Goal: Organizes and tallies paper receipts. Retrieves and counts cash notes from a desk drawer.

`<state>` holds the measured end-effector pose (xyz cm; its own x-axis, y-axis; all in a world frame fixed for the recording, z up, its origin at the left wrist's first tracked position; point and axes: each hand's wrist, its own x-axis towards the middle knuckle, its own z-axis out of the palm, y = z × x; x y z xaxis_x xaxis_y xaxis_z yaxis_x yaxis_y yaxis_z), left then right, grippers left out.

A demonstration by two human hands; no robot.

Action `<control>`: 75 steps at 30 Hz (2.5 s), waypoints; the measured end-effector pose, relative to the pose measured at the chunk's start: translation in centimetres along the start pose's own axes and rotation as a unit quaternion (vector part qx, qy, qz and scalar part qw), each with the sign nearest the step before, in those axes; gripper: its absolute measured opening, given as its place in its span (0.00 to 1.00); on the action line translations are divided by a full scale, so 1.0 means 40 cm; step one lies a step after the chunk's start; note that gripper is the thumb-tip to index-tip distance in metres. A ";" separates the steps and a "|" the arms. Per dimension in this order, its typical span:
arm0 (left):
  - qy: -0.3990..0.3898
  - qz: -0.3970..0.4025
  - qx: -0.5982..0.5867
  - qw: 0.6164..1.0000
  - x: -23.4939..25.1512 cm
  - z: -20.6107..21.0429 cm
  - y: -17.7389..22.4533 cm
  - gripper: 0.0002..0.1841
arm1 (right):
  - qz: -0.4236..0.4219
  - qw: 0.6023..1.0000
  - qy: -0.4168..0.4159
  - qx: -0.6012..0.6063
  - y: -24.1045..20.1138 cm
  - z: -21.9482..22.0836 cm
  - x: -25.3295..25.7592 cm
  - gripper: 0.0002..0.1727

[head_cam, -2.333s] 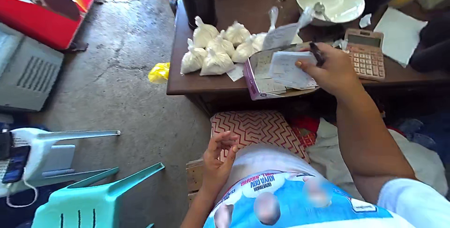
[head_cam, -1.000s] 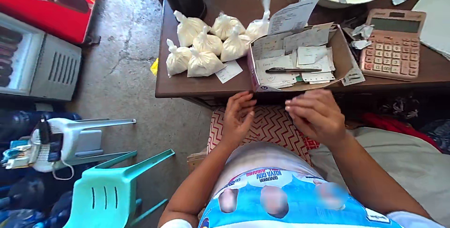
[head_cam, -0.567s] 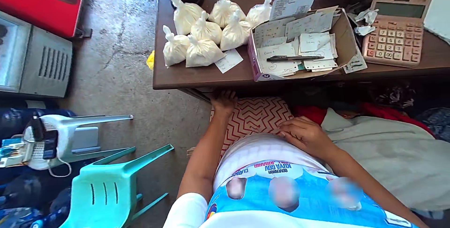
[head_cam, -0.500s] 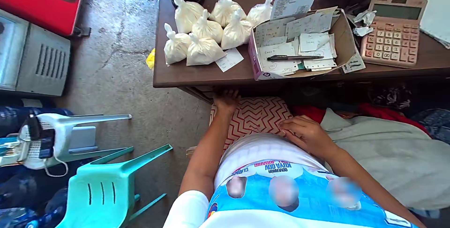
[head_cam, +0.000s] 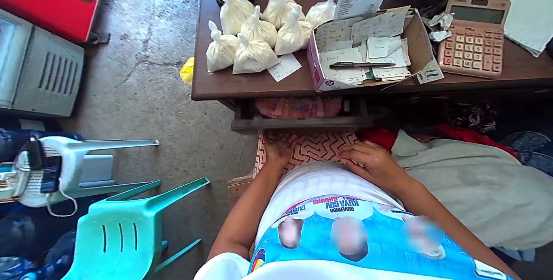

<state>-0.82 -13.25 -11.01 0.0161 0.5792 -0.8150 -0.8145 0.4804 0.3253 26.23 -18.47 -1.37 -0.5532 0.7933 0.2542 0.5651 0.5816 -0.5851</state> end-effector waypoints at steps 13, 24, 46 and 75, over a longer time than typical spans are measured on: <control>0.066 0.519 0.379 0.763 -0.289 -0.233 0.088 0.21 | 0.035 0.999 0.005 -0.029 -0.023 0.058 0.105 0.22; -0.045 0.545 0.744 0.385 -0.247 -0.056 0.151 0.31 | 0.201 0.971 -0.131 -0.024 -0.061 0.041 0.090 0.22; -0.280 0.395 0.869 0.096 -0.133 0.073 0.299 0.40 | 0.141 0.976 -0.133 0.095 -0.041 0.027 0.049 0.22; -0.198 0.638 0.636 0.387 -0.234 0.144 0.265 0.16 | 0.019 0.990 0.065 -0.122 -0.104 0.012 0.138 0.21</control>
<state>-6.28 -9.78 2.82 0.3647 0.8137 0.4527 0.6336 -0.5731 0.5197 20.53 -16.59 2.11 -0.4546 0.8223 0.3423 0.7238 0.5650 -0.3960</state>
